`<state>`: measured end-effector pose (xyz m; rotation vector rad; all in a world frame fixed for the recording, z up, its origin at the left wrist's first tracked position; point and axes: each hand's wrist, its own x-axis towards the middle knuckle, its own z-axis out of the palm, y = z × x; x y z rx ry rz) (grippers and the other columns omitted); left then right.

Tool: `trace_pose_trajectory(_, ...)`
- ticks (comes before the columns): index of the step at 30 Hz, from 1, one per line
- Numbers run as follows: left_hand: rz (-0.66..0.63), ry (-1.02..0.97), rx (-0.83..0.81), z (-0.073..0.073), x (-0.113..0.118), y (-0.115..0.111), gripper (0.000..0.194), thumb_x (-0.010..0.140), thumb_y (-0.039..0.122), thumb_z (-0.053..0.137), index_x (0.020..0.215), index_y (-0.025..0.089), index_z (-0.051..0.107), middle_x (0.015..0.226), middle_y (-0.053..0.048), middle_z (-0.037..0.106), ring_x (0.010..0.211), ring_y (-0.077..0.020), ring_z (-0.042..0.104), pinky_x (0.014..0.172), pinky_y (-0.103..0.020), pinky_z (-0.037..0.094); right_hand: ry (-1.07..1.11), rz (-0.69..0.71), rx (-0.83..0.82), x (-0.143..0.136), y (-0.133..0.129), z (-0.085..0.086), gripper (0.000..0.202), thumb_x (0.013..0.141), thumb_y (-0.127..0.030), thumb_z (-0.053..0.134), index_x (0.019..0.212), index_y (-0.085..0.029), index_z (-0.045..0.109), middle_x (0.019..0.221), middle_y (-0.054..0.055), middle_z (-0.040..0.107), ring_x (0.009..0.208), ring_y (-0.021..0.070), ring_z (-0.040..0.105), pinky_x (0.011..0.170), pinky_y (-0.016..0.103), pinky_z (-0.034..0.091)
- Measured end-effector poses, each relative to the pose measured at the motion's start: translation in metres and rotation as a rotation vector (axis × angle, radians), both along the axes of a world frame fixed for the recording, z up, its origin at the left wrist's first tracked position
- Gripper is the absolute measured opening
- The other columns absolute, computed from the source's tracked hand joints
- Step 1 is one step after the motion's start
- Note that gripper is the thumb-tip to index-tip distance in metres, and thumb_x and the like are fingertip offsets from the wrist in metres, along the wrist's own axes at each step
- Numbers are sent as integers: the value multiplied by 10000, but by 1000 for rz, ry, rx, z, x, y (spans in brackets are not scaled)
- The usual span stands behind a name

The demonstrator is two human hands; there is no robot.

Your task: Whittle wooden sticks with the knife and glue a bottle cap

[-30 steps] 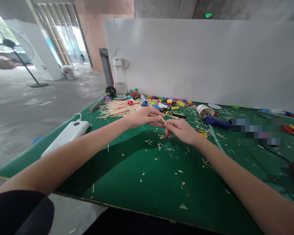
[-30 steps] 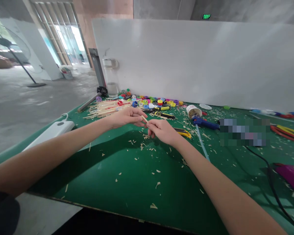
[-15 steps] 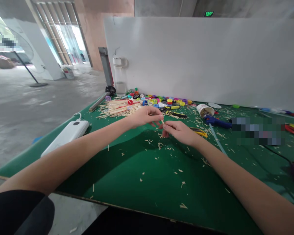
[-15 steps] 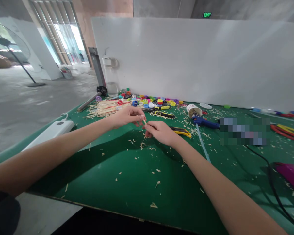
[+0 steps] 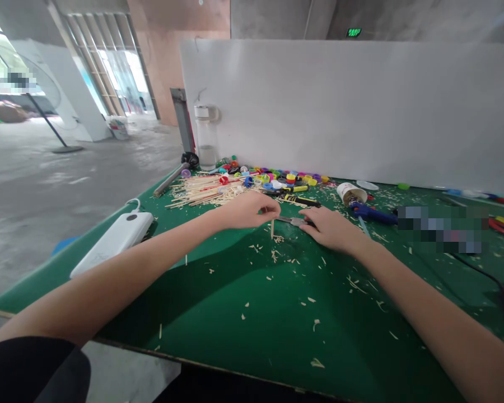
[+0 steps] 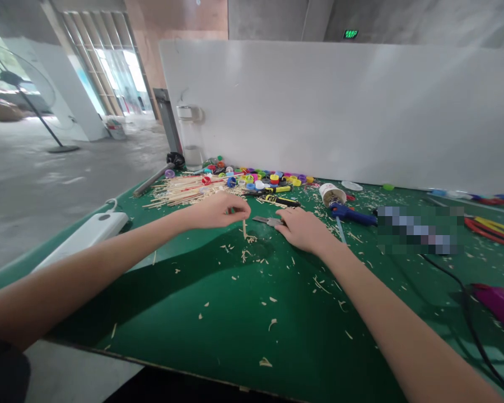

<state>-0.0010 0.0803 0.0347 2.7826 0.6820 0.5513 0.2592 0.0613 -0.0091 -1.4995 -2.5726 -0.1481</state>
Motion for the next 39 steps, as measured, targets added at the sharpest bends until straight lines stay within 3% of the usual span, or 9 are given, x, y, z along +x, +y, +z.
trace_pose_trajectory(6,83,30,106,4,-6,8,246,877,300,461,787,188,660,768,-22,678,636,-114,545,593,-257,350,72,12,13,4,0,-7,416,951,-375,278,1054,-169,624,1016,126,649,948,255,574,806,424,447)
trace_pose_trajectory(11,187,-1,-72,0,-11,19,257,861,340,480,819,169,667,657,-21,659,537,-99,539,553,-250,361,201,67,-83,-5,-14,-2,376,958,-386,284,1101,-215,587,1076,101,645,974,231,583,825,390,456)
trace_pose_trajectory(15,164,-46,-171,-1,-9,19,258,842,351,497,824,164,674,684,-29,672,550,-100,563,555,-247,388,165,117,-127,-18,-21,2,385,959,-419,291,1089,-221,594,1050,99,637,957,230,571,801,378,451)
trace_pose_trajectory(20,140,-38,-101,-1,-5,16,258,839,341,502,790,162,680,635,-20,649,544,-93,538,547,-242,372,130,153,-133,-21,-22,2,404,943,-449,317,1073,-221,624,958,105,610,924,240,536,754,375,430)
trace_pose_trajectory(26,142,-53,-169,-7,-4,18,266,849,379,506,811,169,666,686,-24,666,570,-98,576,550,-238,390,157,111,-88,-20,-26,1,282,843,-483,514,843,-203,539,943,94,571,880,227,516,731,353,421)
trace_pose_trajectory(32,124,-106,-259,-8,-2,18,268,827,384,533,796,169,689,731,-35,690,618,-104,600,565,-229,423,-3,25,14,-24,-28,4,300,877,-507,450,964,-224,497,878,58,624,602,172,522,479,297,298)
trace_pose_trajectory(39,158,-154,-312,-15,-3,22,292,810,418,552,773,152,666,708,-53,672,617,-130,611,558,-255,445,-24,65,32,-33,-31,3,344,947,-437,312,1074,-237,562,967,69,663,792,205,593,512,287,323)
